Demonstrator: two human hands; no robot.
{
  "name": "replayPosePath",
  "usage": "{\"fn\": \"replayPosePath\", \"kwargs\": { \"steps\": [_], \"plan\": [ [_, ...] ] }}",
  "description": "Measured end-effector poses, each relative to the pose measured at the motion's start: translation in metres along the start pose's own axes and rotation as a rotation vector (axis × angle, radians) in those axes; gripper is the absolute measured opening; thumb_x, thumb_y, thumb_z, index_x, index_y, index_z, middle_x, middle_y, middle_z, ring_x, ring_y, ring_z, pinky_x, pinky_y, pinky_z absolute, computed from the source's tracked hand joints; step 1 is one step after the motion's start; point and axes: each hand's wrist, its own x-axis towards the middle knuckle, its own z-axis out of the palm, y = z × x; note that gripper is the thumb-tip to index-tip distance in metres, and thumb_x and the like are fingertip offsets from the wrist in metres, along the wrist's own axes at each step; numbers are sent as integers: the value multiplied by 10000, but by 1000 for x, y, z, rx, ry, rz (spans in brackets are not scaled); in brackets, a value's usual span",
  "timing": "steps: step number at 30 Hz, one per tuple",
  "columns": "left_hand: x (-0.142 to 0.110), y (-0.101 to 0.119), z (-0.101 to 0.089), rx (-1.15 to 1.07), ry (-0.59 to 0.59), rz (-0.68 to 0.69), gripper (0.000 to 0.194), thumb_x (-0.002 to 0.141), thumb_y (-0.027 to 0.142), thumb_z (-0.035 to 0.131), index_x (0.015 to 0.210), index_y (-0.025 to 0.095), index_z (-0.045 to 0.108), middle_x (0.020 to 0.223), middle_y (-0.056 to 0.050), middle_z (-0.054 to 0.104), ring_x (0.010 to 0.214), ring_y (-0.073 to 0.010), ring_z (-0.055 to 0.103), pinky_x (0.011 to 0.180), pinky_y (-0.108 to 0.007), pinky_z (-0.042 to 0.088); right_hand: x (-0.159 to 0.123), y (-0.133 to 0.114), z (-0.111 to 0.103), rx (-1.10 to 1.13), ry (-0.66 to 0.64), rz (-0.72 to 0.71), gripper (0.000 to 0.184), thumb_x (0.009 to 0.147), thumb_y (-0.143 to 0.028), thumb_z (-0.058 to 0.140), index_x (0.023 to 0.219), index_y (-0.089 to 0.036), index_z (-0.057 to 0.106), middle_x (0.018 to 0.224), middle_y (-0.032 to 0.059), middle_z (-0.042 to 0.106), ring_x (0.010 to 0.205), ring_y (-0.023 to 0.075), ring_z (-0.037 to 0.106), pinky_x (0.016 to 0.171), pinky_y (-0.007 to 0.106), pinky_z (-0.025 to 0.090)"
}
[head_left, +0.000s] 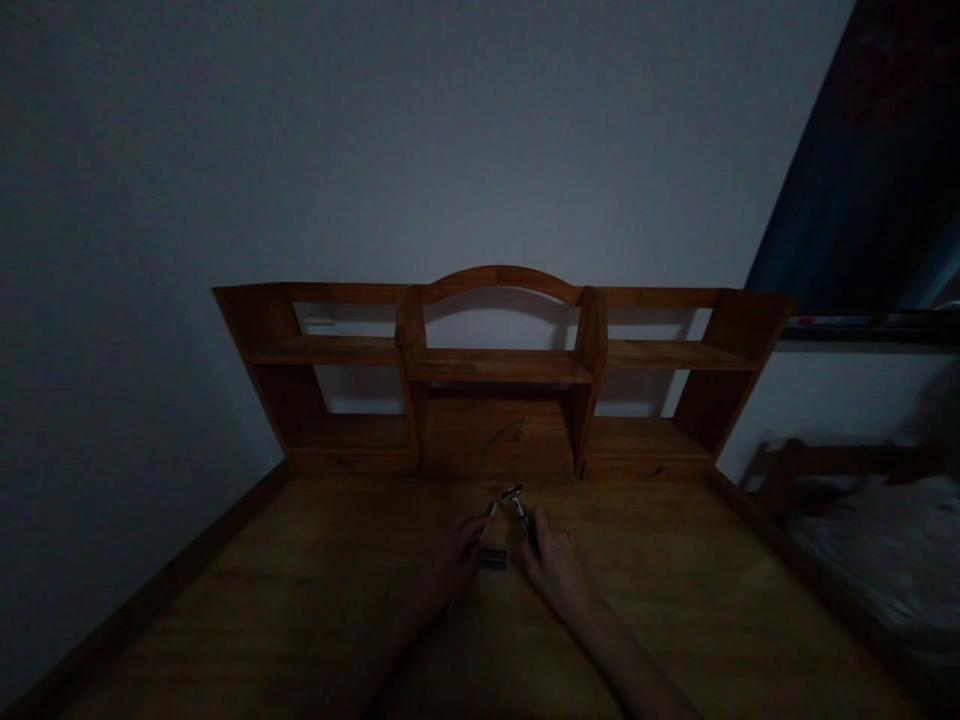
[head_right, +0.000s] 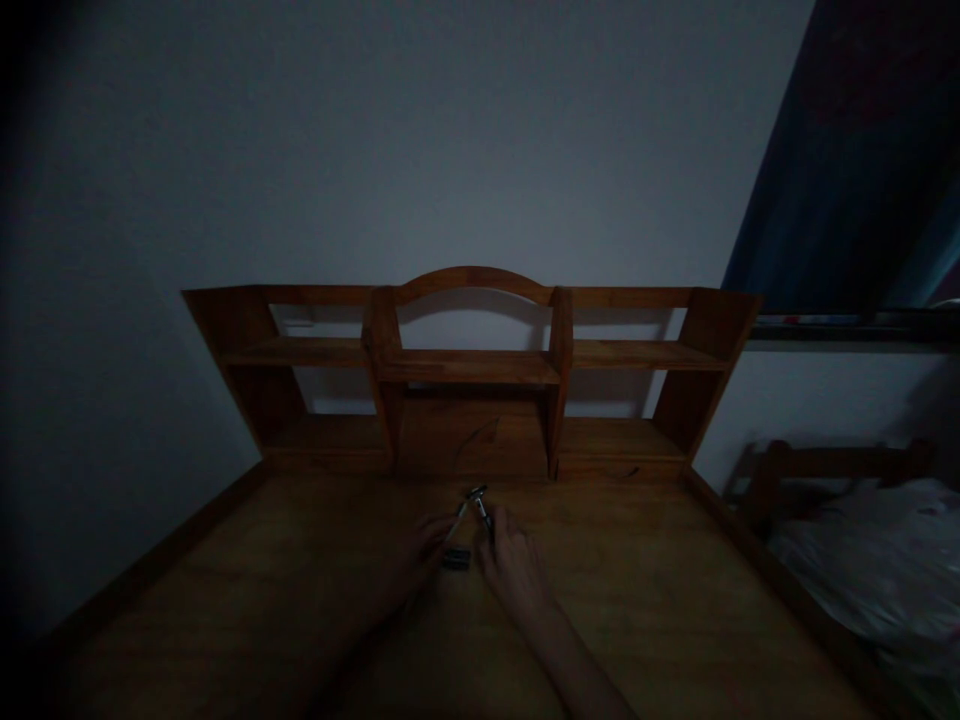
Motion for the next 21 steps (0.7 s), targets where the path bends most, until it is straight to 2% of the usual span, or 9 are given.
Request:
{"fn": "replayPosePath", "kwargs": {
  "steps": [5, 11, 16, 21],
  "plan": [
    [-2, 19, -10, 34, 33, -6, 355, 880, 216, 438, 1212, 275, 549, 1220, -60, 530, 1136, -208, 495, 1003, -396, 396, -5, 1, 10, 1, 121, -74, 237, 828, -184, 427, 1049, -153, 507, 924, 104, 614, 850, 221, 574, 737, 291, 410],
    [-3, 34, -11, -9, 125, 49, 359, 926, 248, 372, 1263, 280, 492, 1245, -59, 491, 1162, -182, 476, 1025, -370, 389, -13, -1, 15, 128, 96, -113, 341, 877, -180, 370, 1212, -129, 408, 951, 120, 639, 803, 209, 609, 706, 275, 440],
    [-5, 33, -5, 6, 133, 95, 351, 930, 261, 381, 1265, 281, 482, 1276, -49, 474, 1196, -178, 452, 1043, -369, 379, -15, -8, 13, 190, 84, -73, 286, 909, -227, 369, 1176, -159, 443, 939, 100, 654, 788, 202, 631, 672, 255, 440],
    [-6, 30, -2, 24, 100, 146, 366, 927, 263, 394, 1286, 269, 459, 1332, -61, 438, 1241, -188, 412, 1069, -393, 349, -15, -16, 7, 205, 77, -43, 242, 934, -360, 381, 1026, -184, 520, 868, 72, 665, 729, 196, 633, 637, 249, 426]
  ]
}}
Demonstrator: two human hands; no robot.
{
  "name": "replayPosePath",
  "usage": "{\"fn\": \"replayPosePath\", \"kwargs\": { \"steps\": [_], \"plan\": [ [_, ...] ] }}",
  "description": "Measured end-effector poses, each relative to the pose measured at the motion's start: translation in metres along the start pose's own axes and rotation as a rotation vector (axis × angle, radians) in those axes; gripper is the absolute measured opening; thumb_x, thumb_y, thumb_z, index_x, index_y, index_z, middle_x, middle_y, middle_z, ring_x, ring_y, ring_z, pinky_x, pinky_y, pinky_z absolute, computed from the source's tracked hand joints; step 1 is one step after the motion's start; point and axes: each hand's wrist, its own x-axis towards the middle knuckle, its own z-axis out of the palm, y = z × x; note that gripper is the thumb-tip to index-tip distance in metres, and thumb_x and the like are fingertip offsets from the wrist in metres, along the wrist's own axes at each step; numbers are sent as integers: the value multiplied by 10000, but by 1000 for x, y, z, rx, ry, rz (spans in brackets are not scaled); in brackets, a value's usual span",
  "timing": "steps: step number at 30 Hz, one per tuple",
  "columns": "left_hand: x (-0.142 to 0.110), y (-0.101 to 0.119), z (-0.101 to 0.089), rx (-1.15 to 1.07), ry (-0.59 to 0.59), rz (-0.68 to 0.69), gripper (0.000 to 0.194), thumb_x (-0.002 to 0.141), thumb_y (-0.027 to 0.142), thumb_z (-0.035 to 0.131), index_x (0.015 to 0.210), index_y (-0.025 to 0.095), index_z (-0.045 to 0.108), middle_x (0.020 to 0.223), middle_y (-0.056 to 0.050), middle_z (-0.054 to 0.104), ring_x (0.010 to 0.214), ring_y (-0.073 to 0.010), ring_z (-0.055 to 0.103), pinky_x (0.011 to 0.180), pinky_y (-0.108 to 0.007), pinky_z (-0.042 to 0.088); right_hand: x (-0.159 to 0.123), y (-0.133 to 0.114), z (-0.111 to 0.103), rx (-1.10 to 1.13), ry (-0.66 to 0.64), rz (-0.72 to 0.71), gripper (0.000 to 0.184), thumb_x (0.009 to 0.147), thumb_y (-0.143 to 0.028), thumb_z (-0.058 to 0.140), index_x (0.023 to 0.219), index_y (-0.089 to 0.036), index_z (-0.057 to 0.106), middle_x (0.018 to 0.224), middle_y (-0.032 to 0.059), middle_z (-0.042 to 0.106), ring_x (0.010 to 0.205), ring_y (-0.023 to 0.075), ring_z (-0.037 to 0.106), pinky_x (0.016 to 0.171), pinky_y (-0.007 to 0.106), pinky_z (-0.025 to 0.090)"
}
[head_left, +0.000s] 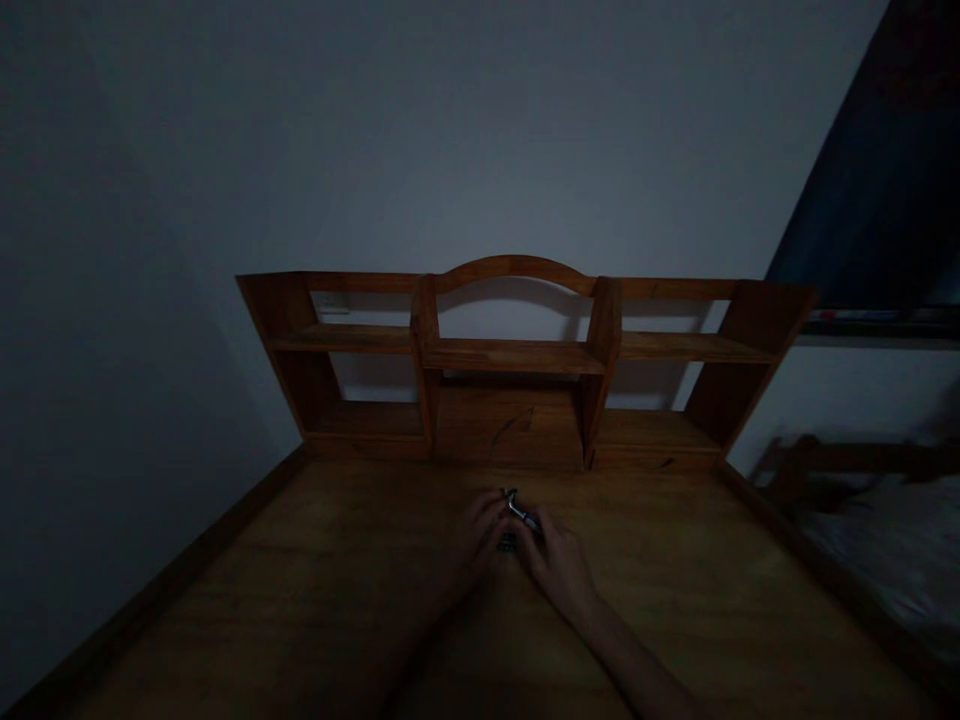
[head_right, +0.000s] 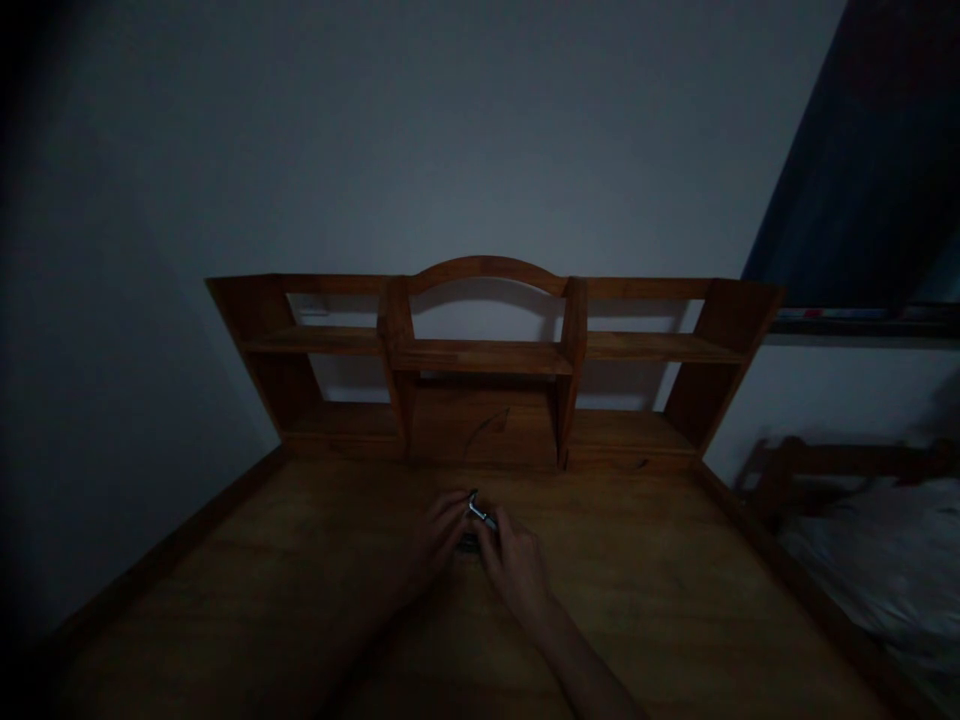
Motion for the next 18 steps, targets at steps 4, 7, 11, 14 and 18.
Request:
{"fn": "replayPosePath", "kwargs": {
  "steps": [4, 7, 11, 14, 18],
  "plan": [
    [2, 4, -1, -74, 17, -20, 297, 920, 285, 407, 1173, 258, 559, 1274, -67, 492, 1188, -197, 463, 1041, -399, 376, 1, -4, -3, 25, -19, -23, 274, 958, -357, 331, 977, -184, 543, 854, 69, 672, 731, 185, 635, 629, 235, 408],
    [9, 3, 2, -198, 132, -137, 213, 891, 330, 467, 952, 224, 641, 1079, -67, 590, 1048, -201, 547, 956, -379, 435, 5, -5, -4, 25, -35, -25, 305, 968, -360, 305, 977, -179, 550, 815, 67, 677, 695, 179, 636, 598, 226, 390],
    [28, -1, 13, -505, 254, -337, 211, 842, 384, 541, 886, 189, 610, 863, -39, 625, 848, -180, 600, 773, -315, 496, 10, 1, -9, -35, -23, -6, 347, 972, -379, 287, 943, -181, 570, 749, 57, 678, 659, 184, 642, 589, 232, 368],
    [43, -1, 24, -743, 186, -396, 288, 807, 427, 574, 931, 172, 621, 835, -39, 641, 750, -168, 609, 693, -287, 499, 15, 12, -18, -85, -23, 15, 395, 975, -392, 264, 935, -181, 595, 766, 67, 688, 677, 190, 650, 598, 236, 366],
    [48, 4, 32, -766, 15, -395, 322, 784, 448, 594, 812, 144, 696, 702, -43, 652, 667, -153, 592, 680, -254, 459, 20, 24, -32, -98, -56, 4, 475, 980, -398, 219, 949, -174, 636, 830, 89, 698, 731, 188, 657, 627, 232, 381]
  ]
}}
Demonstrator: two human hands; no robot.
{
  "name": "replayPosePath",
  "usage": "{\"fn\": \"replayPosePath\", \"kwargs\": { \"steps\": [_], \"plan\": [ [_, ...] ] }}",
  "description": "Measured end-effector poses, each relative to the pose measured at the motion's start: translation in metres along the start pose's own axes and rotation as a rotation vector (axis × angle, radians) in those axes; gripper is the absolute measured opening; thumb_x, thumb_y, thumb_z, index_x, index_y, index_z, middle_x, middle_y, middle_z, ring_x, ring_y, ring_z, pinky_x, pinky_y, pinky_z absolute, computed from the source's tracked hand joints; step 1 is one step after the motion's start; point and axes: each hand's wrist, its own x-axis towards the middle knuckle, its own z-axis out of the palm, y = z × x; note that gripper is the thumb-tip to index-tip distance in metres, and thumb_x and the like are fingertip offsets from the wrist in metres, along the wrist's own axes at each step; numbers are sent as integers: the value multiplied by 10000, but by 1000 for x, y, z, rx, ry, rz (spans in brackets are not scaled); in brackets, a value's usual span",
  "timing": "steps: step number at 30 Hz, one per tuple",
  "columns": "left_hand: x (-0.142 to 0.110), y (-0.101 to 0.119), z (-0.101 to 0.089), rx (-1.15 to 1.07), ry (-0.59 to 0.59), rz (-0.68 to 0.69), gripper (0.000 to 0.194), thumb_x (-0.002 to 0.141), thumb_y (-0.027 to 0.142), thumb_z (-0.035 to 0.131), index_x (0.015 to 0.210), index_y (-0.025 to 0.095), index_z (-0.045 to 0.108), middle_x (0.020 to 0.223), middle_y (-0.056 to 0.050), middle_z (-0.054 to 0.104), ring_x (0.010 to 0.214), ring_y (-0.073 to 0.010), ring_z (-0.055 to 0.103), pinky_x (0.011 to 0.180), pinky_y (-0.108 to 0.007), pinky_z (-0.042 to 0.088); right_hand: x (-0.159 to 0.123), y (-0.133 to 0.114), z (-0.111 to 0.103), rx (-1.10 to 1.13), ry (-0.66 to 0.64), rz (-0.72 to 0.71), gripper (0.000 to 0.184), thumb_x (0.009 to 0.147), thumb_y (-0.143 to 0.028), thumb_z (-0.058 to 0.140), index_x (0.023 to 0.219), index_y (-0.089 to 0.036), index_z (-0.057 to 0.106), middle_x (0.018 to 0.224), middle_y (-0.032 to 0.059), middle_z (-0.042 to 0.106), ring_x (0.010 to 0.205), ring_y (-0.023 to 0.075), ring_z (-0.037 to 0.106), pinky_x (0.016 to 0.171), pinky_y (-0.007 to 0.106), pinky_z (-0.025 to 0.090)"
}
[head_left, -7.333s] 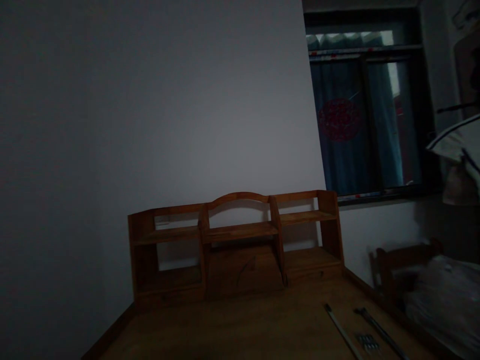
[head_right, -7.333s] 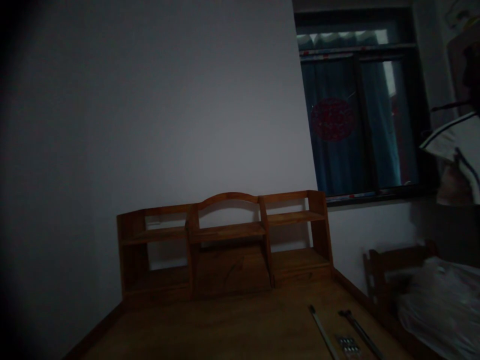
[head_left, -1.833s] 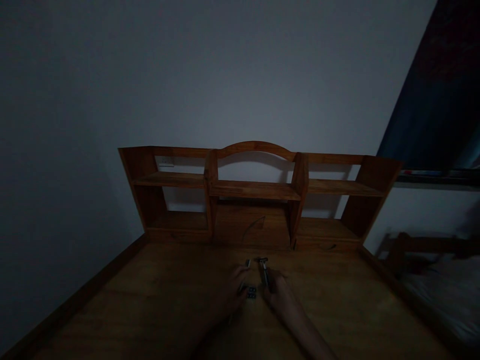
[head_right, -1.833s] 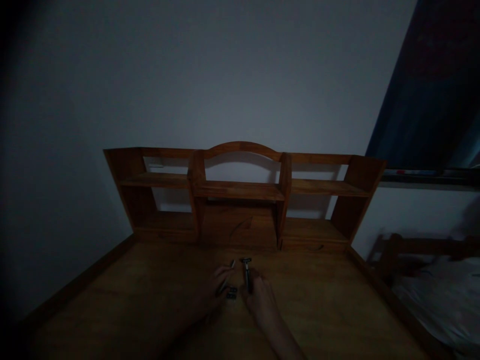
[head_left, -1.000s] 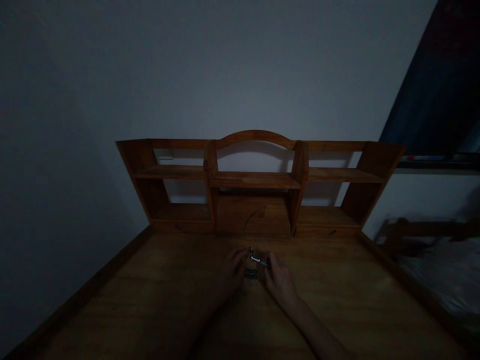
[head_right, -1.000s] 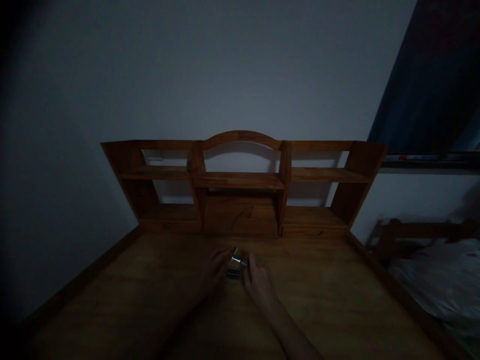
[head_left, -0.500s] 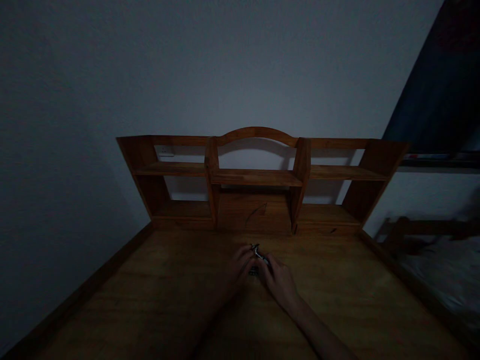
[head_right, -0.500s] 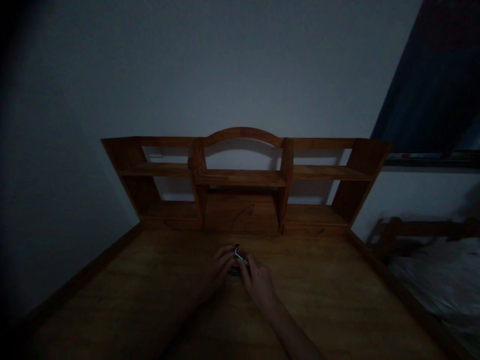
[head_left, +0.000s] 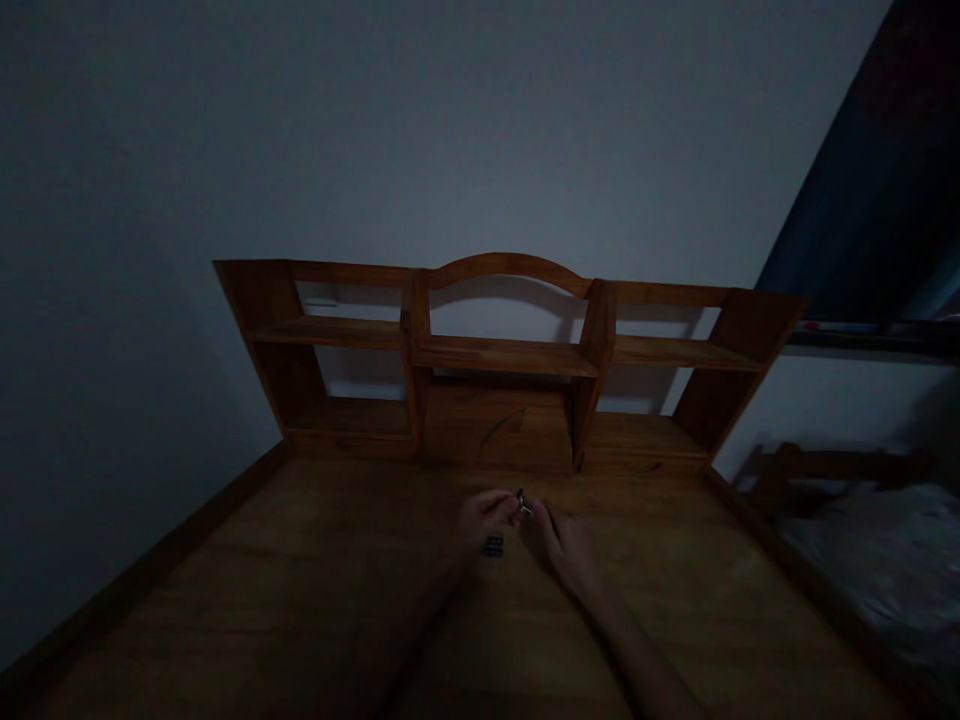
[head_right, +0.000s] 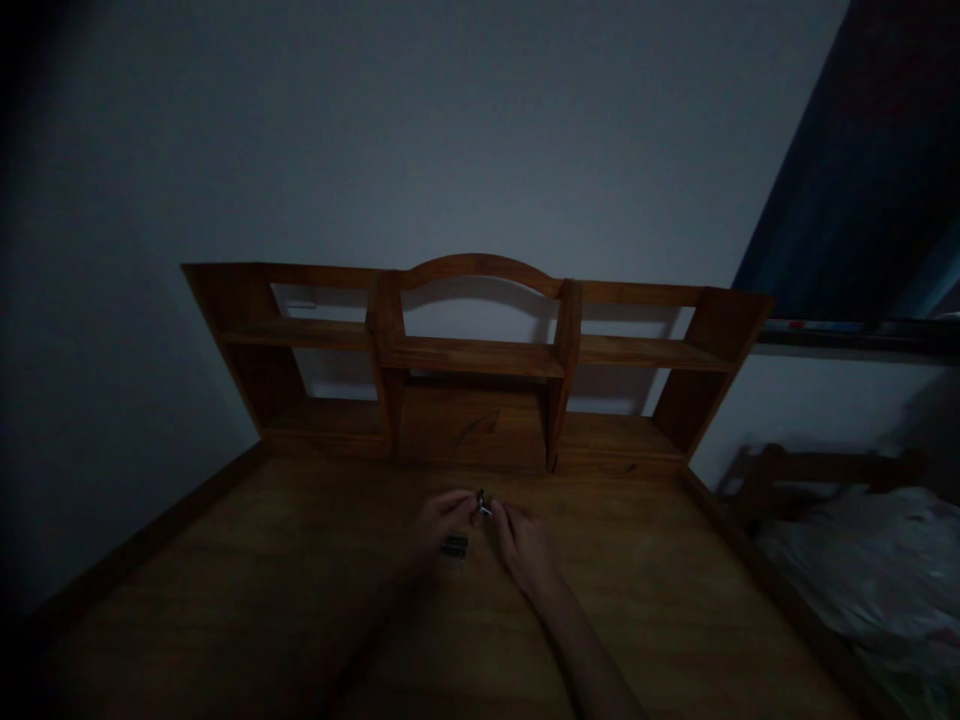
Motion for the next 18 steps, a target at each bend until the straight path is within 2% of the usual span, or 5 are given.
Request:
{"fn": "replayPosePath", "kwargs": {
  "steps": [2, 5, 11, 18],
  "plan": [
    [-4, 0, 2, 21, -17, -17, 315, 768, 450, 613, 750, 150, 708, 661, -41, 647, 646, -151, 584, 655, -241, 442, 2, 3, -4, -25, -15, 5, 505, 978, -410, 217, 928, -171, 659, 824, 94, 701, 728, 186, 658, 625, 231, 382],
    [-9, 0, 2, 27, 20, -53, 331, 759, 464, 616, 689, 154, 710, 638, -45, 647, 628, -151, 578, 625, -235, 426, 3, 4, -4, -59, -33, 0, 521, 979, -403, 218, 893, -171, 677, 811, 89, 705, 717, 177, 660, 628, 228, 378],
    [-15, 2, -1, 95, 75, -134, 416, 781, 521, 562, 681, 143, 706, 652, -50, 652, 621, -150, 578, 584, -228, 400, 3, 6, 4, -102, -96, -30, 518, 983, -374, 200, 942, -169, 673, 789, 89, 702, 706, 177, 661, 604, 224, 369],
    [-13, -2, -1, -102, 71, -204, 425, 740, 530, 616, 699, 117, 709, 648, -66, 654, 607, -155, 593, 614, -256, 442, 1, 8, 10, 30, -92, 9, 520, 975, -377, 214, 919, -165, 685, 822, 103, 706, 745, 189, 661, 654, 231, 398]
  ]
}}
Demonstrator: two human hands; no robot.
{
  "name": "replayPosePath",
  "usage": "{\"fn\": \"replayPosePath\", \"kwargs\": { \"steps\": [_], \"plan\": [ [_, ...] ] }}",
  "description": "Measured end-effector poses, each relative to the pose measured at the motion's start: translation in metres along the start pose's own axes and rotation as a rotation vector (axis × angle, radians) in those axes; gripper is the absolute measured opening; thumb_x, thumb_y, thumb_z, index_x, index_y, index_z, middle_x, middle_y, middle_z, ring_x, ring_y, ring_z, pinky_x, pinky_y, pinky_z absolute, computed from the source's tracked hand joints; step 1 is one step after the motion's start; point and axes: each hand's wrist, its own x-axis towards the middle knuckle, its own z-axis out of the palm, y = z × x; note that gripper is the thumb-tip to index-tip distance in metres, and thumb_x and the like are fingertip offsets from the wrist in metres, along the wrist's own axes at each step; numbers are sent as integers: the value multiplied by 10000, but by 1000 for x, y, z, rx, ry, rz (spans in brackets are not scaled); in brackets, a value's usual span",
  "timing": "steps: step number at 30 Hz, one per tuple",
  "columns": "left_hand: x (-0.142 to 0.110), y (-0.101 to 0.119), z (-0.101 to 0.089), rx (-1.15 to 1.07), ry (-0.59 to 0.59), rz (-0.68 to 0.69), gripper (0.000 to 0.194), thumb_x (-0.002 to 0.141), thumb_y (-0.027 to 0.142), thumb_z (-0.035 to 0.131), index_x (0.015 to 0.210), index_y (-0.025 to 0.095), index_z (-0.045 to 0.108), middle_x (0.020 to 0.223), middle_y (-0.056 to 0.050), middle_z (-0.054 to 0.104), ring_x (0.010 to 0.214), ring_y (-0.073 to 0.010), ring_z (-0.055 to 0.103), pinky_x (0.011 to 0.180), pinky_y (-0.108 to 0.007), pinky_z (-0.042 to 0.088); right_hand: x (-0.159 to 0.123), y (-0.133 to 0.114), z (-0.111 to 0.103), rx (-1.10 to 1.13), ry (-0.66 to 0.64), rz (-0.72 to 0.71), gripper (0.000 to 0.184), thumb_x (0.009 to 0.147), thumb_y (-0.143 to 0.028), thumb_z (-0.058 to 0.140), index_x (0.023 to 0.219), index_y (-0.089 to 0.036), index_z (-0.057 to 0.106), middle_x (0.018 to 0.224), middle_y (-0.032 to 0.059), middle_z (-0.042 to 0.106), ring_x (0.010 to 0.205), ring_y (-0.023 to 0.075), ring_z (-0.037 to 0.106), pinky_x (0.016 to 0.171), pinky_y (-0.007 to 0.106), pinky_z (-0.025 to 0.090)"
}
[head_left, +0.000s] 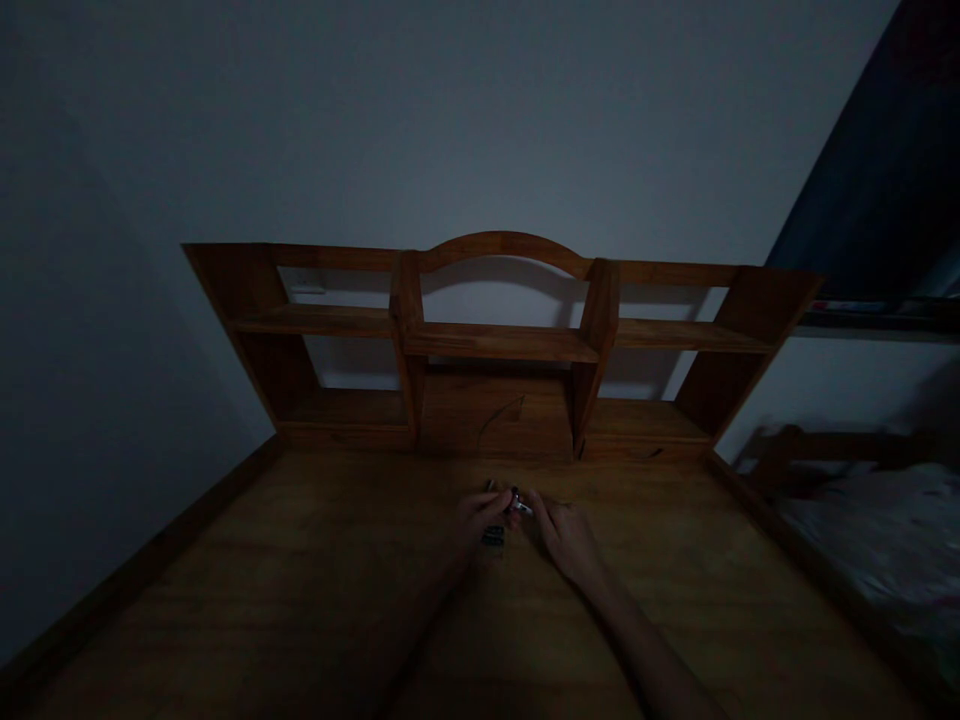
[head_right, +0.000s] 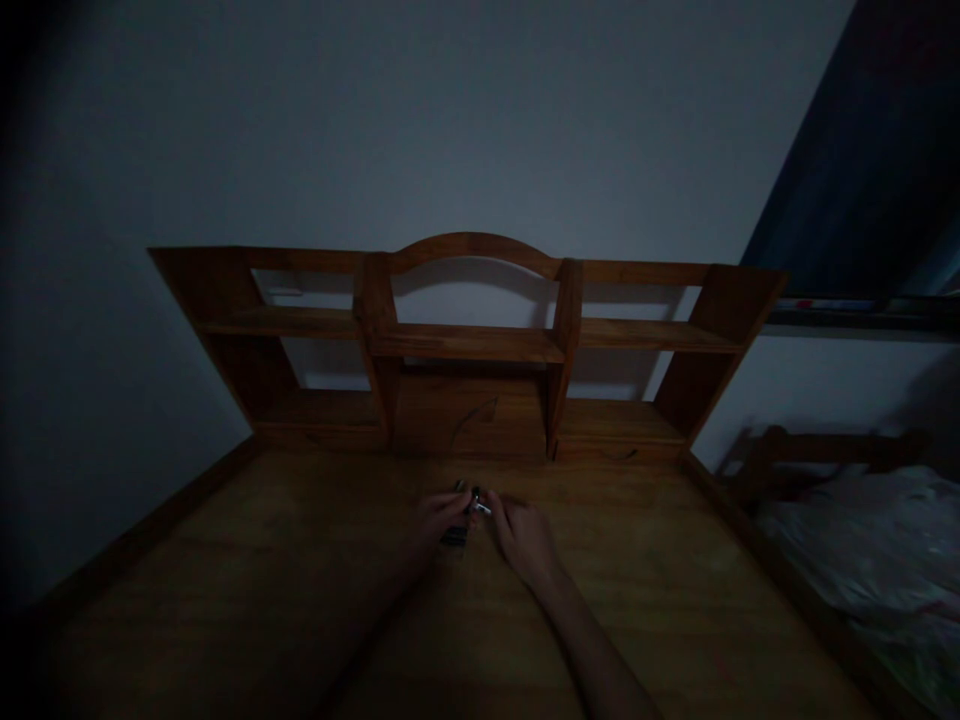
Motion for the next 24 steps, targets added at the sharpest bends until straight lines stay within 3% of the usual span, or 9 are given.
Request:
{"fn": "replayPosePath", "kwargs": {
  "steps": [7, 15, 24],
  "plan": [
    [2, -10, 5, -385, 11, -166, 319, 656, 406, 748, 773, 116, 687, 716, -54, 653, 593, -124, 593, 590, -235, 453, 1, 0, 9, 261, 17, 91, 519, 948, -395, 242, 950, -119, 681, 767, 75, 681, 737, 185, 624, 674, 243, 431],
    [1, -15, 4, -403, -48, -147, 350, 676, 414, 735, 812, 97, 676, 717, -64, 659, 589, -122, 600, 589, -235, 459, -3, 0, 10, 140, 12, 22, 389, 879, -330, 364, 972, -109, 671, 801, 89, 673, 735, 192, 589, 684, 255, 428],
    [6, -22, 4, -421, -19, -93, 354, 674, 415, 725, 807, 93, 661, 794, -91, 673, 632, -152, 622, 590, -262, 480, -2, 1, 10, 166, 39, 111, 507, 930, -377, 248, 930, -121, 686, 689, 71, 660, 654, 175, 602, 617, 228, 419]
  ]
}}
